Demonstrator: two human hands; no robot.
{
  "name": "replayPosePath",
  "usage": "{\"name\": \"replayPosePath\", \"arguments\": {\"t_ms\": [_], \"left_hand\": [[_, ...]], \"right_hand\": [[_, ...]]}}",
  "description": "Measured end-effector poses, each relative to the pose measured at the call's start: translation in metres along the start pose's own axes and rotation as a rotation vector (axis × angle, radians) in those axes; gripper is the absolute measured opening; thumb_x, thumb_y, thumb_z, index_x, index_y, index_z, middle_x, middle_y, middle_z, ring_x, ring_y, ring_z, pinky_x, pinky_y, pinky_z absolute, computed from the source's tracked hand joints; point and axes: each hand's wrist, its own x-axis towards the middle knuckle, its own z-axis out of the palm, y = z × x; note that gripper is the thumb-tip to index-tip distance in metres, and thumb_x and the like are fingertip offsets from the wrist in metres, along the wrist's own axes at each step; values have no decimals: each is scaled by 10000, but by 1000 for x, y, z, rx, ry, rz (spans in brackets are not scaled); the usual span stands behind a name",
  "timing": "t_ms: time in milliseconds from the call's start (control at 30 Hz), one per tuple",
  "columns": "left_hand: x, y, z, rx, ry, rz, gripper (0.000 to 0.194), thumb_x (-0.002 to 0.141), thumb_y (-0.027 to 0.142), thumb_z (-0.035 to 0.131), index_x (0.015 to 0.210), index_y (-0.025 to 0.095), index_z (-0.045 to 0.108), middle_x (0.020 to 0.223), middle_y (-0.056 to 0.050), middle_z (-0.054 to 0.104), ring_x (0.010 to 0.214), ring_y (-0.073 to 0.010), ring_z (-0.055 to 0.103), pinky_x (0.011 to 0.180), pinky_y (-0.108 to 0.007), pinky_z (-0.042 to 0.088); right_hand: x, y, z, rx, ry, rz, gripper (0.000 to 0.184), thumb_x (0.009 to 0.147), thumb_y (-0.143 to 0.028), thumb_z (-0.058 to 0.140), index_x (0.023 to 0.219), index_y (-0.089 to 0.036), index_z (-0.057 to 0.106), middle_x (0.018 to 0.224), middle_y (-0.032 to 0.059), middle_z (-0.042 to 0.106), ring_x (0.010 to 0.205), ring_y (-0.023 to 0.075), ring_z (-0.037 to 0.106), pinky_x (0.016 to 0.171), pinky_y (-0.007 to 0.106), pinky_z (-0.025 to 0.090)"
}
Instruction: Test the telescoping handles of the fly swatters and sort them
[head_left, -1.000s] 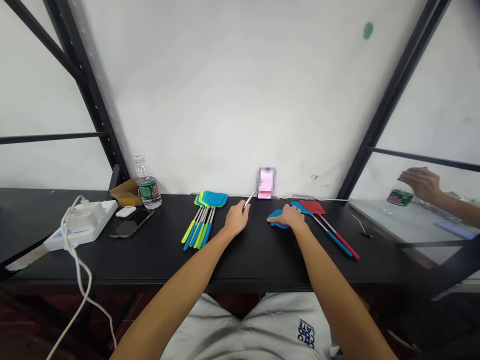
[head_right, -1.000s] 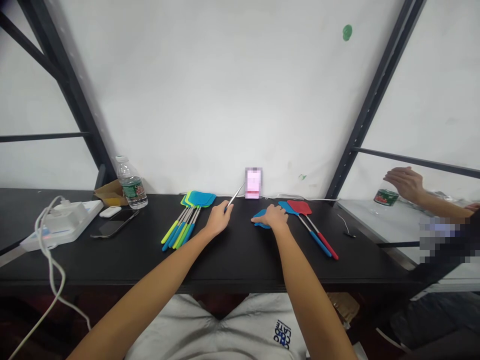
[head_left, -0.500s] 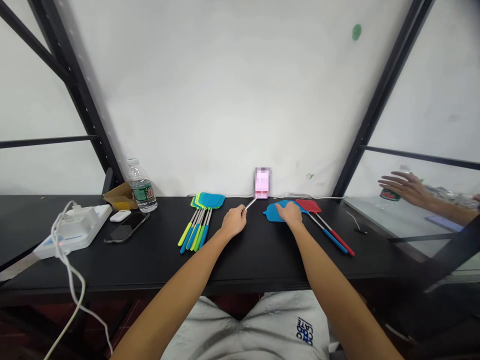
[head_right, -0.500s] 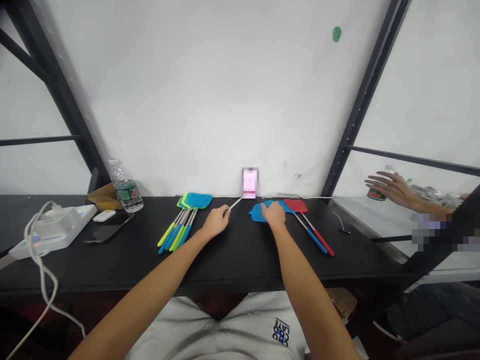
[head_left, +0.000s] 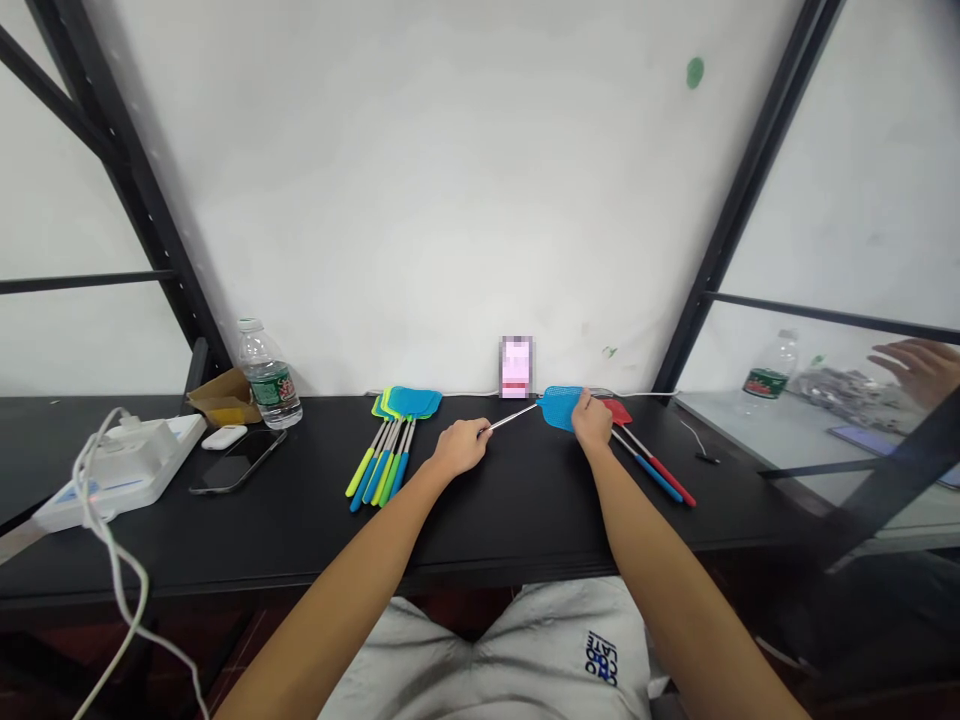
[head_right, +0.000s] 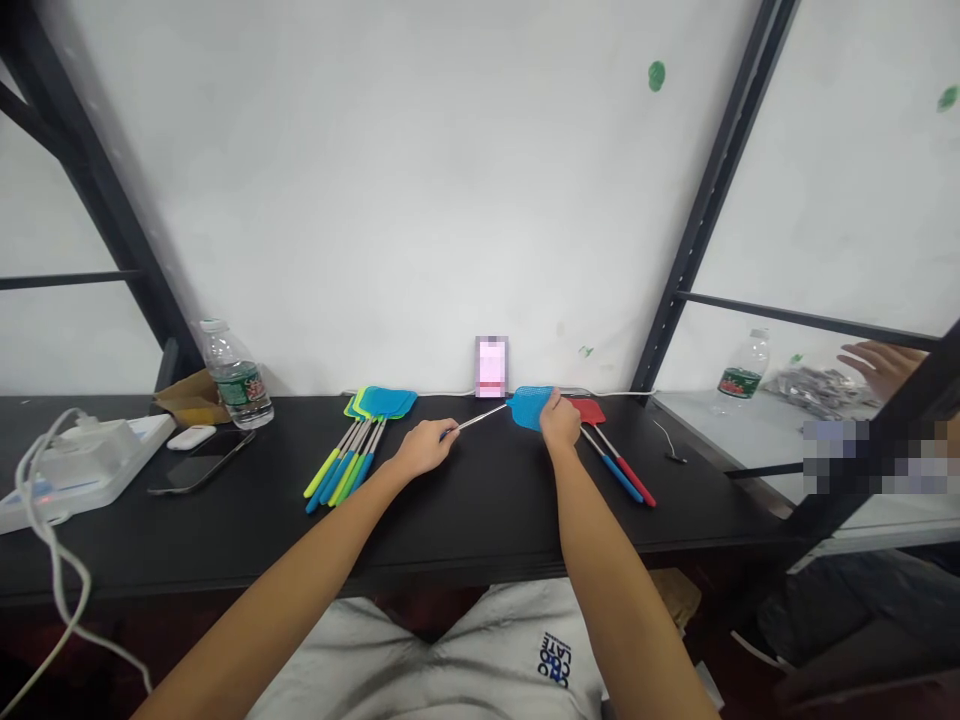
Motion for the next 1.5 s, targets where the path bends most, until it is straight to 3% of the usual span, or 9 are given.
{"name": "replayPosePath", "arguments": {"t_ms": [567, 1000, 1500], "left_hand": [[-1, 1, 0, 8, 11, 5, 265, 936, 344, 429, 974, 272, 681, 928, -73, 713, 891, -241, 643, 719, -292, 427], [0, -6, 3, -50, -34, 58, 211, 890, 349, 525, 939, 280, 718, 937, -72, 718, 903, -237, 643, 775, -297, 433], [0, -5, 4, 28, -51, 69, 234, 904, 340, 489, 942, 279, 710, 916, -77, 715, 889, -241, 646, 779, -308, 440]], "right_hand": [[-1, -1, 0, -16, -10, -15, 678, 996, -420, 159, 1058, -31, 711, 1057, 287, 669, 1067, 382, 618, 920, 439, 429], [-2, -1, 1, -27, 2, 24, 622, 990, -414, 198, 1082, -63, 703, 1058, 277, 668, 1065, 365, 626, 911, 442, 444], [-1, 0, 4, -43, -25, -22, 601, 996, -394, 213, 1106, -59, 700, 1094, 274, 663, 1085, 360, 622, 942, 429, 426]]}}
